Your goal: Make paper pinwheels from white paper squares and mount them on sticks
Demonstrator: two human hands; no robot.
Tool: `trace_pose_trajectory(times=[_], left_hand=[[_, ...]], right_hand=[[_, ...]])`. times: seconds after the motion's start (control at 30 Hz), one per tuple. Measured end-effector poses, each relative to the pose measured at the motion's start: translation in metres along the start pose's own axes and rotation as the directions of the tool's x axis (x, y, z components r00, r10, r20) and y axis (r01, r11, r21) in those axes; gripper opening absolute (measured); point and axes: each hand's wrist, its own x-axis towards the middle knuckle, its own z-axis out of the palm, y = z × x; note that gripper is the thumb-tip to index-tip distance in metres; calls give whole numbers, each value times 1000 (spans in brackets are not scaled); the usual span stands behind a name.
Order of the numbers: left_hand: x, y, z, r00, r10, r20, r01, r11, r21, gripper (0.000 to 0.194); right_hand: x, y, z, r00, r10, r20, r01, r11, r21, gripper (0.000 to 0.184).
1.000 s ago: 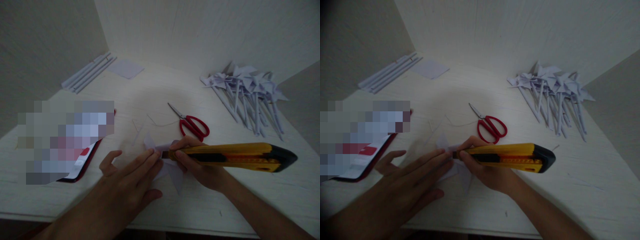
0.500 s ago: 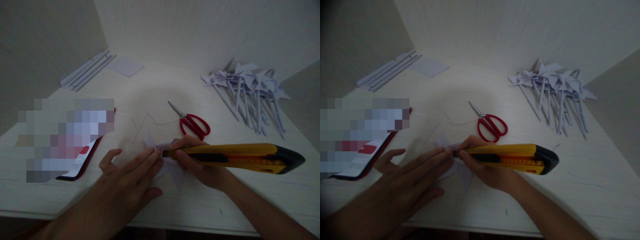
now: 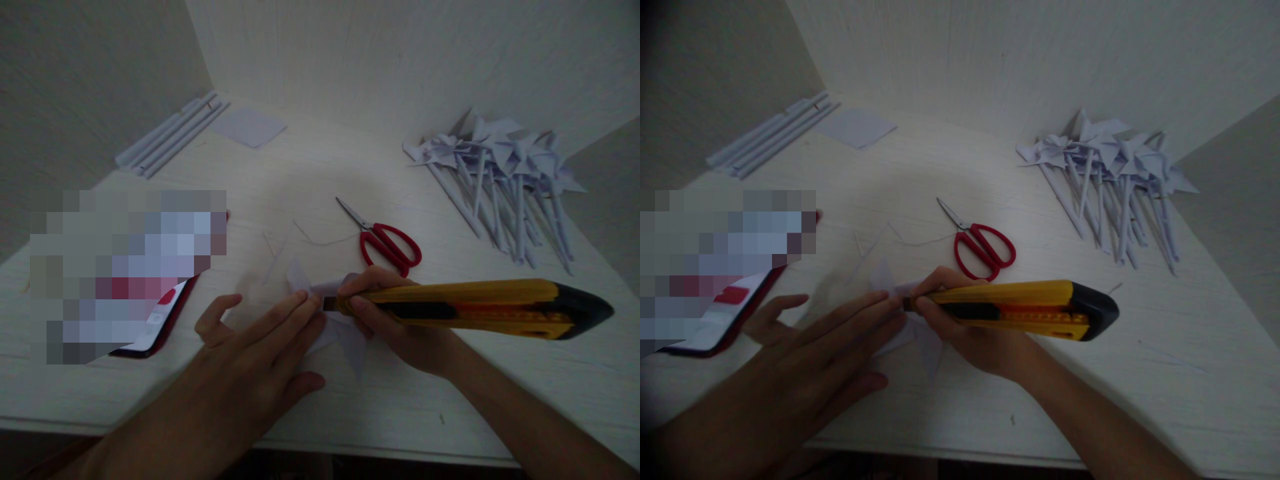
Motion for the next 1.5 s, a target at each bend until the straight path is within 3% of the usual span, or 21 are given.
trace_pose_trajectory(times=[1.1,1.5], left_hand=[[0,0,1,998,-46,38,49,996,-72,38],[0,0,2,1000,-25,-6,24,999,-43,37]], right_hand=[[0,-1,0,1000,-13,8,13,1000,-7,8],[0,1,0,1000,10,-4,-10,1000,16,8]])
